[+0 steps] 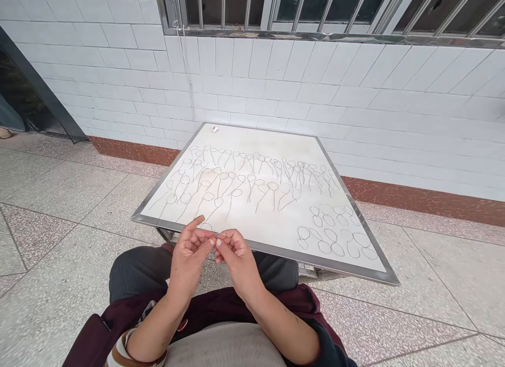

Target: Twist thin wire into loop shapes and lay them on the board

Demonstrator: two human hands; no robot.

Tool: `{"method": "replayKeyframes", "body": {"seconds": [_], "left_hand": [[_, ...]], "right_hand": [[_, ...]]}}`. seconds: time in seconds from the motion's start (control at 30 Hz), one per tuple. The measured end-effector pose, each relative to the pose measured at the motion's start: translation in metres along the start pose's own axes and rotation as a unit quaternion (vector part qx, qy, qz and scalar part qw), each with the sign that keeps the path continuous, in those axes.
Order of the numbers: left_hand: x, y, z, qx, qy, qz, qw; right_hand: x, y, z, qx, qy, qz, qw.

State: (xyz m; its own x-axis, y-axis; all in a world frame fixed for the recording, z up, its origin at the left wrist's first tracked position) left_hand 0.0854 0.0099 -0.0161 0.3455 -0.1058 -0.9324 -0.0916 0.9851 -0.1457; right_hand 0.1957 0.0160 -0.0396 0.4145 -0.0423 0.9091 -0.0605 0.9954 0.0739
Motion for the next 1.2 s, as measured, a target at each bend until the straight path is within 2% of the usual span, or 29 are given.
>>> {"method": "replayKeyframes", "body": {"seconds": [0.13, 0.3, 0.47, 0.7, 0.93, 1.07, 1.2], "left_hand": [[0.01, 0.001, -0.001, -0.026, -0.067, -0.013, 0.997], [0.014, 0.002, -0.001, -0.048, -0.094, -0.018, 0.994], [0.009, 0.002, -0.003, -0.058, -0.084, -0.007, 0.995], [0.0, 0.008, -0.015, -0.073, -0.061, 0.027, 0.995], [-0.005, 0.01, -0.025, -0.088, -0.048, 0.041, 0.994], [-0.008, 0.01, -0.027, -0.093, -0.042, 0.042, 0.994], [-0.011, 0.008, -0.027, -0.096, -0.04, 0.044, 0.994]], "right_hand": [[-0.002, 0.0, 0.002, -0.009, 0.014, 0.001, 1.0], [-0.005, 0.0, 0.008, -0.003, 0.023, -0.002, 1.0], [-0.006, -0.001, 0.01, 0.006, 0.015, -0.001, 1.0], [-0.011, -0.001, 0.007, 0.021, -0.034, 0.004, 0.999], [-0.019, -0.004, 0.004, 0.079, -0.088, 0.004, 0.993], [-0.013, -0.005, 0.006, 0.096, -0.055, -0.04, 0.993], [-0.014, -0.006, 0.005, 0.085, -0.036, -0.046, 0.995]]}}
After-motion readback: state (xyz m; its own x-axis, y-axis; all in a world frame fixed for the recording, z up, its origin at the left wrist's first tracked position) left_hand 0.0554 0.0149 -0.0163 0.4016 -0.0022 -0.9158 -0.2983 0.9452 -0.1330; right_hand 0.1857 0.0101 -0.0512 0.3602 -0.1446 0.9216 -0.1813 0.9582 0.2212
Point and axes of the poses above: each hand's wrist, its own y-axis towards the middle knuckle, its own z-axis out of the palm, x = y × z, the point moved 8 cm from there along y, towards the middle knuckle, and after that the axes turned 9 degrees about -z, right-handed, at the moved point
